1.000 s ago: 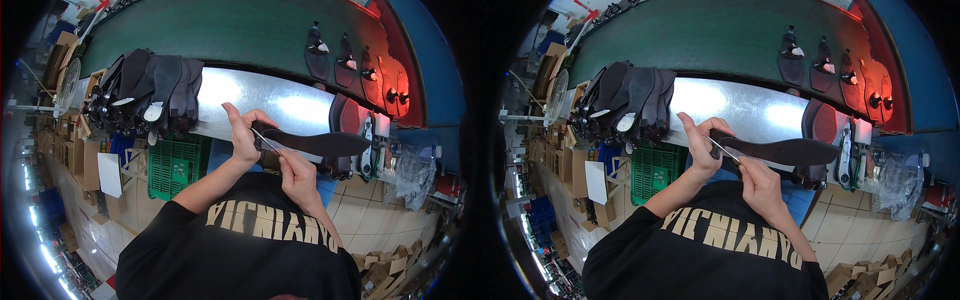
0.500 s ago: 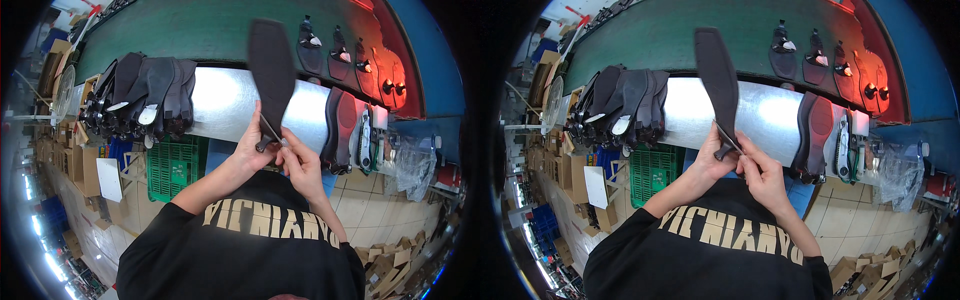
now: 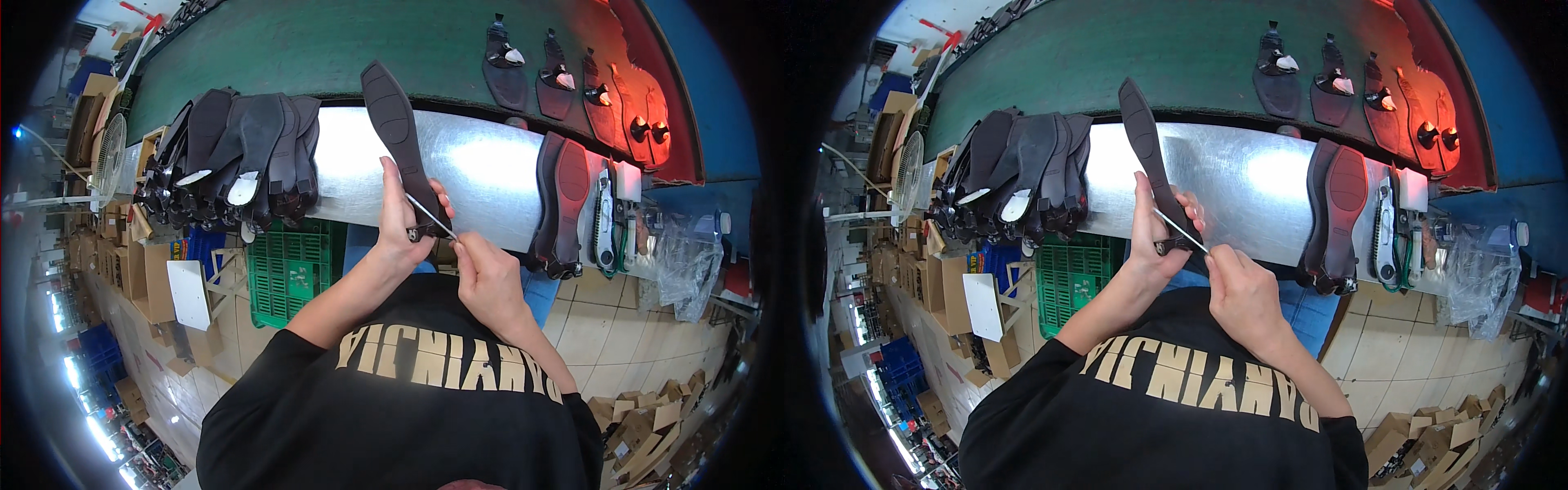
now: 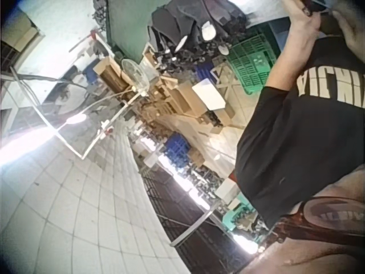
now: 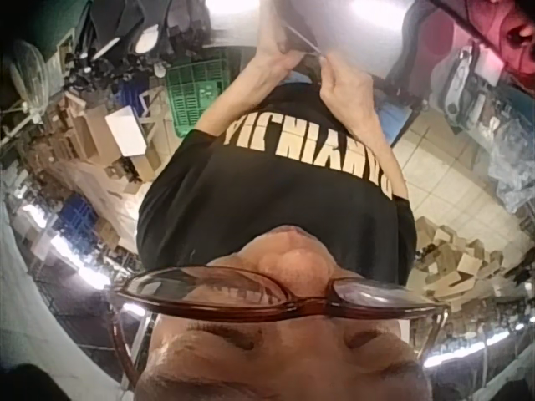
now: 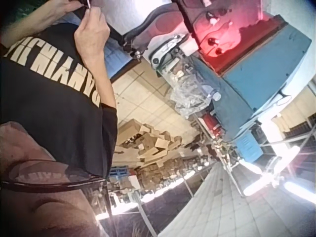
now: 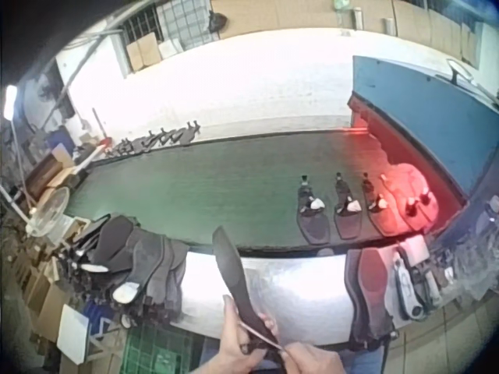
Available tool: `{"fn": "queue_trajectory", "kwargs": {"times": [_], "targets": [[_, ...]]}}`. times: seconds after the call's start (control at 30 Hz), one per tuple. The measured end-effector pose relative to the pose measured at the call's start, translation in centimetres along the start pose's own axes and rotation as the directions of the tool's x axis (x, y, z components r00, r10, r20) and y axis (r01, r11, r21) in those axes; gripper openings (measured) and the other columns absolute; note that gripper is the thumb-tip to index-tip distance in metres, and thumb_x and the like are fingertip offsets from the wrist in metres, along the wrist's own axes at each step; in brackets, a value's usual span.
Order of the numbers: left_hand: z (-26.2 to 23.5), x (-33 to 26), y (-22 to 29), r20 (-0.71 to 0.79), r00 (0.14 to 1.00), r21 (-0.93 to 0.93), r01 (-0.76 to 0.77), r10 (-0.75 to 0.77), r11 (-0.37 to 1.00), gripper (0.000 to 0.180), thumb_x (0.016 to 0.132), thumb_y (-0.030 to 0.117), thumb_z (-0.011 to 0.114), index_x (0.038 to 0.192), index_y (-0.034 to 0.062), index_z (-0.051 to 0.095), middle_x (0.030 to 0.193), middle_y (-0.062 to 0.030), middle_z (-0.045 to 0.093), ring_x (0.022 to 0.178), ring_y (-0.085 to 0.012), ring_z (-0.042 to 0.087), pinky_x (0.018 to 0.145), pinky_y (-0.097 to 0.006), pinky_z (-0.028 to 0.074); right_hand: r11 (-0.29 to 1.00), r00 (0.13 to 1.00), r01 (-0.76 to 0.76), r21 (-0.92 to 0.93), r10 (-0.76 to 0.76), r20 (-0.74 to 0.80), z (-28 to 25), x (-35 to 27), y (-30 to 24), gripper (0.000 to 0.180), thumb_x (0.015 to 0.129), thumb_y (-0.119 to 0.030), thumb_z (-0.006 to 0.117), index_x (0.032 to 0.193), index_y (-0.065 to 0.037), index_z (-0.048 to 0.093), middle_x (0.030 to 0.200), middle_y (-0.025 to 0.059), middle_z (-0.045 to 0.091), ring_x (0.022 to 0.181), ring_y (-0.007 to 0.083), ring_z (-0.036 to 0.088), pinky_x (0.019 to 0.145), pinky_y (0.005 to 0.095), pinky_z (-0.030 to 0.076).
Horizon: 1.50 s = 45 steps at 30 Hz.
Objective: The person assembles footwear components at a workbench in a factory setting. They pick up a shoe sole and a heel piece, then use a small metal tool to press and secure the heel into the sole. The process is repeated for multiple units, with finished items placed on the table.
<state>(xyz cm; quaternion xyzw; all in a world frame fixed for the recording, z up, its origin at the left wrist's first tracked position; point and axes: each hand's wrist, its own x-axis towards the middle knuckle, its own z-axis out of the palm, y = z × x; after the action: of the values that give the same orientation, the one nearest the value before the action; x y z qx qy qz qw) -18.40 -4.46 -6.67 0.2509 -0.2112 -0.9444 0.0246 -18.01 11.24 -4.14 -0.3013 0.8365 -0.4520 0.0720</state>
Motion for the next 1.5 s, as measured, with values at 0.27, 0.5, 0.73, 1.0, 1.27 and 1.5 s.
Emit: {"fn": "queue_trajectory", "kwargs": {"times": [0.27, 0.5, 0.73, 1.0, 1.27, 1.5], "targets": [[-0.6, 0.2, -0.3, 0.014, 0.997, 0.092, 0.069, -0.070, 0.993, 0.068, 0.092, 0.067, 0.032, 0.070, 0.0066, 0.054, 0.061, -0.0082, 0.052, 0.056, -0.0222, 0.056, 0.054, -0.033, 0.047, 0.994, 0.994, 0.009, 0.105, -0.020, 0.104, -0.3, -0.3, -0.4, 0.008, 0.086, -0.003, 0.058, 0.083, -0.001, 0.050, 0.071, 0.0167, 0.056, 0.064, 0.0371, 0.058, 0.055, 0.0432, 0.046], [-2.0, 1.9, -0.6, -0.037, 0.989, 0.155, 0.149, -0.145, 0.977, 0.068, 0.090, 0.070, 0.031, 0.079, 0.0063, 0.053, 0.067, -0.0081, 0.054, 0.060, -0.0208, 0.057, 0.057, -0.031, 0.049, 0.959, 0.934, 0.239, 0.152, -0.269, 0.233, 1.0, -1.8, -1.6, 0.007, 0.083, -0.002, 0.059, 0.083, -0.003, 0.052, 0.073, 0.0130, 0.056, 0.064, 0.0326, 0.059, 0.056, 0.0409, 0.047], [-0.2, 0.4, -0.5, 0.096, 0.986, 0.450, 0.078, -0.135, 0.890, 0.053, 0.099, 0.049, 0.036, 0.113, 0.0007, 0.052, 0.077, -0.0079, 0.058, 0.063, -0.0154, 0.059, 0.058, -0.027, 0.049, 0.858, 0.937, -0.241, 0.453, 0.328, -0.122, -4.2, 1.6, 0.3, 0.013, 0.094, -0.010, 0.054, 0.096, -0.001, 0.063, 0.063, -0.0004, 0.052, 0.057, 0.0043, 0.045, 0.052, 0.0217, 0.038], [3.0, -0.6, -3.0, 0.170, 0.947, 0.749, 0.056, -0.273, 0.660, 0.036, 0.099, 0.033, 0.044, 0.110, 0.0009, 0.055, 0.078, -0.0073, 0.060, 0.063, -0.0138, 0.061, 0.057, -0.024, 0.049, 0.822, 0.789, -0.525, -0.220, 0.373, -0.489, -13.3, 0.4, 9.7, 0.032, 0.092, -0.028, 0.054, 0.085, 0.000, 0.067, 0.066, 0.0166, 0.063, 0.061, 0.0306, 0.063, 0.059, 0.0380, 0.047], [4.0, 3.6, -8.6, 0.280, 0.930, 0.838, -0.115, -0.239, 0.533, 0.042, 0.096, 0.024, 0.054, 0.128, -0.0034, 0.050, 0.114, -0.0089, 0.059, 0.105, -0.0134, 0.054, 0.091, -0.025, 0.042, 0.745, 0.751, -0.550, 0.378, 0.639, -0.168, -12.0, 0.9, 13.1, 0.060, 0.087, -0.047, 0.062, 0.116, 0.005, 0.058, 0.063, 0.0034, 0.058, 0.048, 0.0085, 0.051, 0.042, 0.0250, 0.037], [4.0, 4.7, -8.7, 0.283, 0.947, 0.759, -0.123, -0.153, 0.639, 0.057, 0.088, 0.004, 0.061, 0.139, -0.0040, 0.036, 0.118, -0.0111, 0.058, 0.107, -0.0160, 0.057, 0.093, -0.027, 0.044, 0.583, 0.751, -0.556, 0.592, 0.658, 0.057, -11.3, 2.4, 12.4, 0.050, 0.083, -0.051, 0.067, 0.089, -0.002, 0.062, 0.060, -0.0038, 0.051, 0.041, 0.0014, 0.038, 0.036, 0.0199, 0.024]]}}
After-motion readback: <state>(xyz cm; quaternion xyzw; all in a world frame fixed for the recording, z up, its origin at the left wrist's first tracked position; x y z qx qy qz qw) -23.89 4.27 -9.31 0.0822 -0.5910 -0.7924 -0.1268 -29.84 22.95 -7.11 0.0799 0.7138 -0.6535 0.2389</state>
